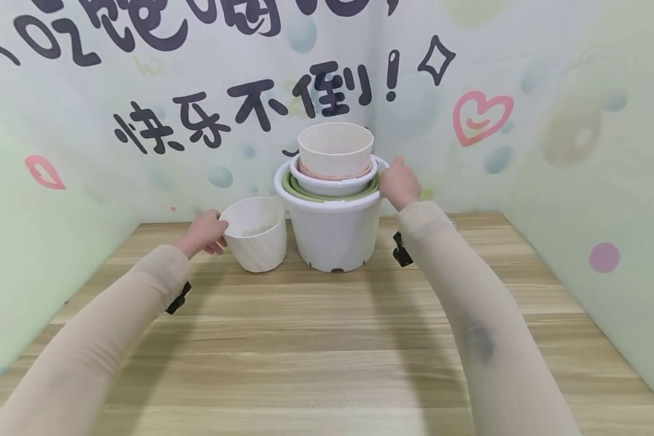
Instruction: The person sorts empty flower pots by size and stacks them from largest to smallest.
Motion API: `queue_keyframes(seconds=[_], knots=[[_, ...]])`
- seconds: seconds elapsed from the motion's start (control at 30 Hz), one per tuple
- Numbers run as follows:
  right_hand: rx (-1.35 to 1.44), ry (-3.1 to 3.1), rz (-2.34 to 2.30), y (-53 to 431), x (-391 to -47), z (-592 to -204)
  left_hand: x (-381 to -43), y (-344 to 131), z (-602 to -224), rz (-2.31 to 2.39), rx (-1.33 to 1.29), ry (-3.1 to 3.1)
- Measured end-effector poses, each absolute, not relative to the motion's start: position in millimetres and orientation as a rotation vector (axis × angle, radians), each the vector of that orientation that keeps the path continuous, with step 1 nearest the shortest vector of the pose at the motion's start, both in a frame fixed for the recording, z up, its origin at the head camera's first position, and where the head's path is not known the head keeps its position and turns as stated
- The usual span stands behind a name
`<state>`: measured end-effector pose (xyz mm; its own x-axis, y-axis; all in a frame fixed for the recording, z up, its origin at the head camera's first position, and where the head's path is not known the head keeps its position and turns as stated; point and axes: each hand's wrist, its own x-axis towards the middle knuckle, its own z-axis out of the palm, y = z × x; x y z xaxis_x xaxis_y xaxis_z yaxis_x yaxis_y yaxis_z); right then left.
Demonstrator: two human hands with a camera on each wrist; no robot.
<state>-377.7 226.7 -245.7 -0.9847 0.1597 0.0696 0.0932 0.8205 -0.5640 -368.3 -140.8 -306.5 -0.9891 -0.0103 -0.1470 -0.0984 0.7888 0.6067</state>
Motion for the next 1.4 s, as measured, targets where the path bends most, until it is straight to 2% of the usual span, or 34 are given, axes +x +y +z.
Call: queue_keyframes(seconds=[0.33,0.53,1.0,1.4], knots=[[-0.207,-2.895,0.892,225.1,-377.6,-246.2,-365.3,-144.7,-299.4,0.976,-0.037,2.882],[-0.212,-2.892,0.876,225.4,-377.5,-245.6,-366.3,-154.3,-282.4,1.015,-0.013,2.908],[-0.202,-2.888,0.879,224.9,-376.2,-245.5,-358.7,-158.4,-190.1,1.059,0.018,3.045],[-0.187,-2.883,0.891,226.1,-374.5,-245.2,-350.4,-126.9,-106.2,1.029,0.013,3.111]])
